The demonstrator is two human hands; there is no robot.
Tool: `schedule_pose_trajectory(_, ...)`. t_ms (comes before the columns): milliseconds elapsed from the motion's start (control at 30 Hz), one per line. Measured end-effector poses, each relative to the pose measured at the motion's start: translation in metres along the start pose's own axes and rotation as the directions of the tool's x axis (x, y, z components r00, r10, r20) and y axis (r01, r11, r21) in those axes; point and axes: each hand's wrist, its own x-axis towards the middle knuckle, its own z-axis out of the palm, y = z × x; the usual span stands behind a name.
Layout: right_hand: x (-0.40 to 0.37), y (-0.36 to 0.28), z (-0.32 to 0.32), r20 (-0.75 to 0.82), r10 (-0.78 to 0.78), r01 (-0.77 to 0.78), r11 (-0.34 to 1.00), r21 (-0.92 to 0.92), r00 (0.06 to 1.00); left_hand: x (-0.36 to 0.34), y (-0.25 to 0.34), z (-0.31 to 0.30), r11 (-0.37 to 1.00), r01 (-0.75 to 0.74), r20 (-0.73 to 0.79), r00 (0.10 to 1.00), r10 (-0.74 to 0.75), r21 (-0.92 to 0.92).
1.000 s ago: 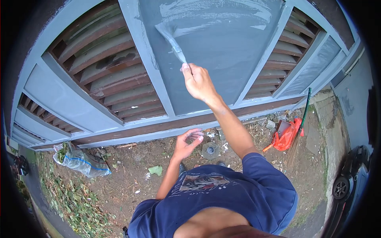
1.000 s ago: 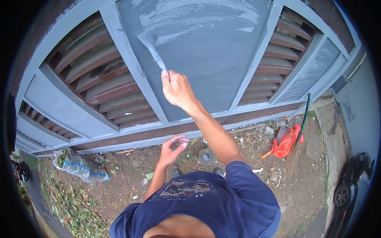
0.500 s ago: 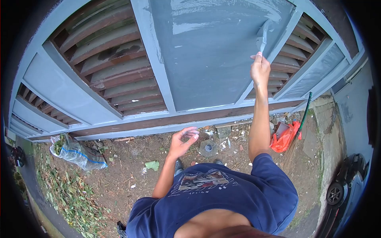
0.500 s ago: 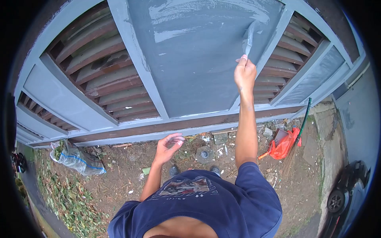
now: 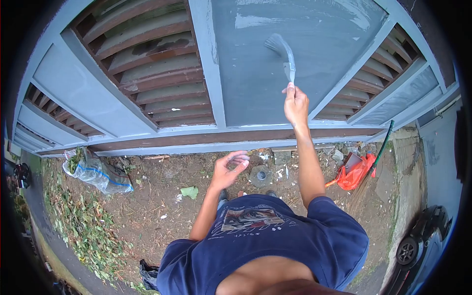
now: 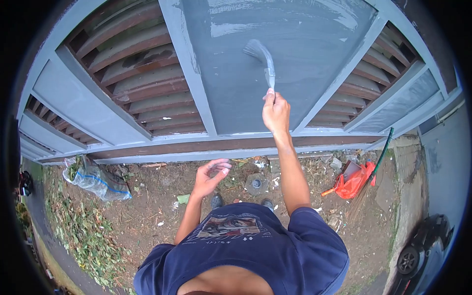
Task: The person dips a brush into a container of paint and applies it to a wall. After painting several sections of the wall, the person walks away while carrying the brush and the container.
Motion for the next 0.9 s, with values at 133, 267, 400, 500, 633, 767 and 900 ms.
schedule_pose_trajectory(133,-0.011,0.0,0.016,-0.061,0.004,-0.001,0.999,0.04,0.998,0.0,0.005,-0.002,1.0,-0.015,-0.014,1.0,0.015,0.01)
schedule_pose_trajectory(267,-0.055,-0.031,0.097,0.228,-0.168,0.142,0.982,0.124,0.959,-0.009,0.009,-0.007,1.0,0.0,-0.034,0.999,0.001,0.018)
schedule_pose_trajectory(400,-0.067,-0.03,0.116,0.227,-0.162,0.129,0.979,0.155,0.96,-0.022,0.006,-0.019,1.0,-0.013,-0.102,0.995,0.015,0.022)
schedule_pose_trajectory(500,-0.046,-0.005,0.081,0.106,-0.098,0.089,0.993,0.08,0.99,-0.027,0.001,-0.023,1.0,0.021,-0.115,0.993,-0.02,0.011)
schedule_pose_trajectory(633,-0.01,0.025,0.032,-0.185,-0.053,0.057,0.998,0.012,0.981,-0.019,0.008,-0.022,0.998,0.036,-0.05,0.998,-0.034,0.056)
schedule_pose_trajectory(767,0.016,0.052,0.003,-0.429,0.083,-0.07,0.997,0.045,0.899,-0.015,0.015,-0.022,0.996,-0.004,-0.038,0.999,0.007,0.084)
schedule_pose_trajectory(900,0.001,0.025,0.04,-0.299,0.063,-0.036,0.995,0.095,0.952,-0.021,0.008,-0.024,0.996,-0.021,-0.071,0.997,0.027,0.083)
